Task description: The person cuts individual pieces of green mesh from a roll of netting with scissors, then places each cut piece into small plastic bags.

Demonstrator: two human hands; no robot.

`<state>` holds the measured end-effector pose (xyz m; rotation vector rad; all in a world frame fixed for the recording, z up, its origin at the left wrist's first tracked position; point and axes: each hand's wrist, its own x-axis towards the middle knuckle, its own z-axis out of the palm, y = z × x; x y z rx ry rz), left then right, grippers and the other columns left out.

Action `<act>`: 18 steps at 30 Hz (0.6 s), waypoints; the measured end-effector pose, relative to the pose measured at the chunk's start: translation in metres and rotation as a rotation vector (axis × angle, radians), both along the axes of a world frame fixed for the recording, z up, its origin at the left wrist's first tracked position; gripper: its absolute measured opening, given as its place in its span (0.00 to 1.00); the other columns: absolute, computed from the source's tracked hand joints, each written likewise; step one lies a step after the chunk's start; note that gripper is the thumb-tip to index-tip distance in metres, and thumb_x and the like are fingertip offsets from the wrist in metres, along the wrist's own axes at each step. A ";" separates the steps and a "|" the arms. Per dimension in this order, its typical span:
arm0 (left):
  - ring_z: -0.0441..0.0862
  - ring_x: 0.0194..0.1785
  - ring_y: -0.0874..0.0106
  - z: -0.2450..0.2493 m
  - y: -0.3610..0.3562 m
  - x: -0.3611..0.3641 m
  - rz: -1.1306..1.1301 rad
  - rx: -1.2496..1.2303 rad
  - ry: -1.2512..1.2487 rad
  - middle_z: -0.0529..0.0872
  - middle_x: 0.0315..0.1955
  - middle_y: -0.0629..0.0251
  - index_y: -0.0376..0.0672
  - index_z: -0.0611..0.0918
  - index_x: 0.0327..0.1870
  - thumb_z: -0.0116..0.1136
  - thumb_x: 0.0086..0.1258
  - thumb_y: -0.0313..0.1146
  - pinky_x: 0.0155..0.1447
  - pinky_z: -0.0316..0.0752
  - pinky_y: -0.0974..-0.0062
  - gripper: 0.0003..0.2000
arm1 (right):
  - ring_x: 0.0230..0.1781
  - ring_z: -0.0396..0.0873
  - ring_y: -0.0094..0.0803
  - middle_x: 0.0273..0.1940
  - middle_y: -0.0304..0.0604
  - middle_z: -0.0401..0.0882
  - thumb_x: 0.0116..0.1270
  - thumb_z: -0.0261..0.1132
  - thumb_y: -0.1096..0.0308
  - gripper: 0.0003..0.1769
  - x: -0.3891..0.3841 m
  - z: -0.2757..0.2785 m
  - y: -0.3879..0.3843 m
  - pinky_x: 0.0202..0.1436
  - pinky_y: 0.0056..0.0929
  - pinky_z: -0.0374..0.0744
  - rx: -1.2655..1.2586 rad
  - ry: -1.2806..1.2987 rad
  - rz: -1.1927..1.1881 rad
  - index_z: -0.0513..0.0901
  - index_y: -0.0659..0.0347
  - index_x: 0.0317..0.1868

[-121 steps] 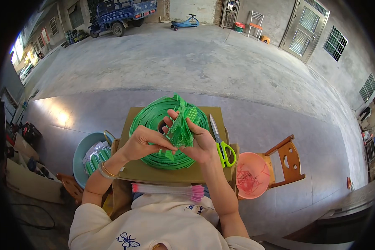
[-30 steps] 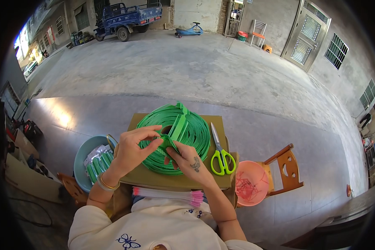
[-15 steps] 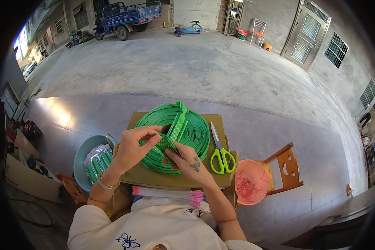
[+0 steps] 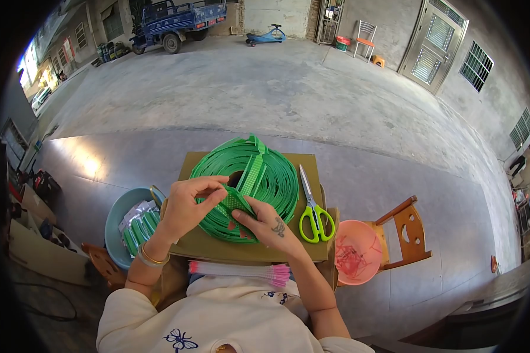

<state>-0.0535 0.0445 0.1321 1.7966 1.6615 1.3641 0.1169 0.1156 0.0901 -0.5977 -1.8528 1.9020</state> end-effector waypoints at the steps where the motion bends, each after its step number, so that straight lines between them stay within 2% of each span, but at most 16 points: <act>1: 0.83 0.35 0.76 0.000 -0.001 0.000 0.002 -0.003 0.000 0.84 0.42 0.57 0.31 0.81 0.34 0.60 0.60 0.24 0.40 0.79 0.81 0.05 | 0.24 0.71 0.16 0.31 0.35 0.79 0.69 0.55 0.66 0.15 0.000 -0.002 0.000 0.25 0.17 0.71 -0.008 -0.002 0.007 0.72 0.64 0.52; 13: 0.83 0.35 0.77 -0.004 -0.001 -0.001 -0.011 -0.031 -0.036 0.84 0.42 0.57 0.31 0.81 0.35 0.60 0.61 0.24 0.40 0.79 0.81 0.06 | 0.29 0.75 0.19 0.33 0.37 0.80 0.68 0.57 0.64 0.17 0.004 -0.004 0.005 0.32 0.19 0.76 -0.144 -0.015 0.066 0.71 0.64 0.53; 18: 0.83 0.36 0.77 -0.003 -0.001 -0.001 -0.009 -0.065 -0.037 0.84 0.42 0.57 0.30 0.81 0.35 0.60 0.60 0.24 0.41 0.79 0.81 0.06 | 0.29 0.77 0.22 0.33 0.39 0.80 0.69 0.55 0.68 0.13 0.006 -0.005 0.006 0.34 0.21 0.76 -0.230 -0.019 0.140 0.71 0.65 0.51</act>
